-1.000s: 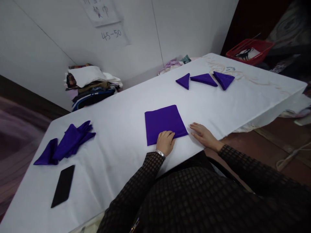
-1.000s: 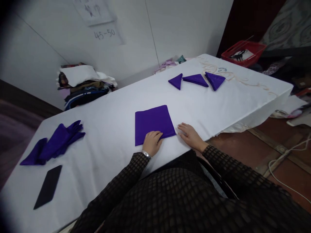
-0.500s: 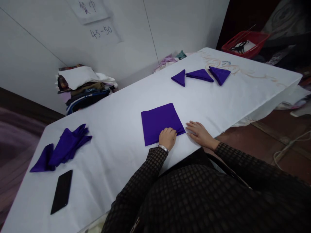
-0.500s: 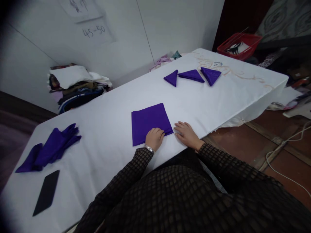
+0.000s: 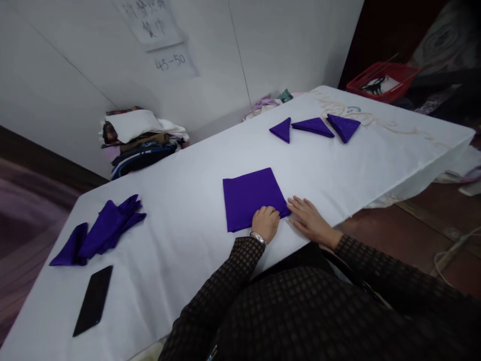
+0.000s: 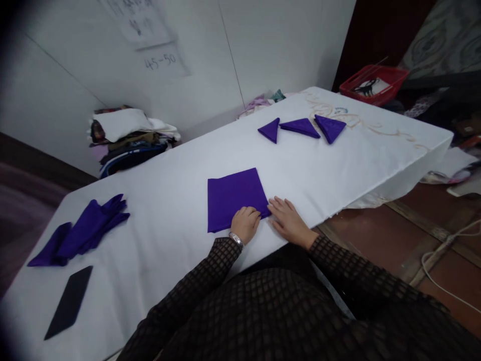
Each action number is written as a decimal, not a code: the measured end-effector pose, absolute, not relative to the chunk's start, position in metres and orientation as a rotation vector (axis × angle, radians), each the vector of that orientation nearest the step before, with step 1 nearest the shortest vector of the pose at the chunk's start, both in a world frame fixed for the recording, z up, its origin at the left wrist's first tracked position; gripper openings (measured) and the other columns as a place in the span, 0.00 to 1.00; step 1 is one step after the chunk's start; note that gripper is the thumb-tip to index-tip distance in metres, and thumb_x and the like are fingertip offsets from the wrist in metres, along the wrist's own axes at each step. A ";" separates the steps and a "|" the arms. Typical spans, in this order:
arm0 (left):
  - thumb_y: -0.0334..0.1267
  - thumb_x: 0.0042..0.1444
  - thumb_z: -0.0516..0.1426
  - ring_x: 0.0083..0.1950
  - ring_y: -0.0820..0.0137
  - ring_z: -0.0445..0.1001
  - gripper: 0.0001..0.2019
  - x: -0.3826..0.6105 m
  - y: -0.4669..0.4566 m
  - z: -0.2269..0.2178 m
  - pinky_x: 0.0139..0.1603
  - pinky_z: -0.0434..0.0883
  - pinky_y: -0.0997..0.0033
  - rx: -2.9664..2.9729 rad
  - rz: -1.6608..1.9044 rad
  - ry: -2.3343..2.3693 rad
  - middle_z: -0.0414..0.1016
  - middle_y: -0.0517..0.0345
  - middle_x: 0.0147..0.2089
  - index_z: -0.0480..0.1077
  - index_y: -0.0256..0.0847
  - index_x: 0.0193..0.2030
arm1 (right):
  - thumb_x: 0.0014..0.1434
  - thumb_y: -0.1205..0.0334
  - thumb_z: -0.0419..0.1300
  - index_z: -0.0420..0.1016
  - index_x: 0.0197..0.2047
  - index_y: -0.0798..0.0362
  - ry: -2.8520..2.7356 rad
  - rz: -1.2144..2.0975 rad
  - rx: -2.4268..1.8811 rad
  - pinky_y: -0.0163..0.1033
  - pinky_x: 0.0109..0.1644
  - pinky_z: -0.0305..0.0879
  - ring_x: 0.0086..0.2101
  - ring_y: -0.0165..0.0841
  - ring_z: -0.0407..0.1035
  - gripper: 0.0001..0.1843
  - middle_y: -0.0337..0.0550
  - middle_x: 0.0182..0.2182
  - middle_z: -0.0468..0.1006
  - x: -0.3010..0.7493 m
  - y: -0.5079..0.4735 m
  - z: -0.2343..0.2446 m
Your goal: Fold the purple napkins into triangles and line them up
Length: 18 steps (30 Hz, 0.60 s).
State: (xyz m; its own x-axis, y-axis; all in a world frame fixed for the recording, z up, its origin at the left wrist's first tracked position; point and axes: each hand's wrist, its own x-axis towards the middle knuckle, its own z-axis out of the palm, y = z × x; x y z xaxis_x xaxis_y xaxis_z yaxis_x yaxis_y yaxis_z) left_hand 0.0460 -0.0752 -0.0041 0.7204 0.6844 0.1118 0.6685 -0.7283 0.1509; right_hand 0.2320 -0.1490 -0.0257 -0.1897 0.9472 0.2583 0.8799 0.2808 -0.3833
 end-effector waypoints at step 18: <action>0.27 0.57 0.54 0.49 0.62 0.70 0.15 -0.054 -0.063 -0.001 0.48 0.69 0.59 2.758 0.213 1.440 0.75 0.53 0.48 0.73 0.43 0.49 | 0.68 0.50 0.47 0.61 0.65 0.54 -2.419 0.040 -1.510 0.60 0.64 0.49 0.65 0.44 0.52 0.28 0.53 0.65 0.60 0.214 -0.150 -0.033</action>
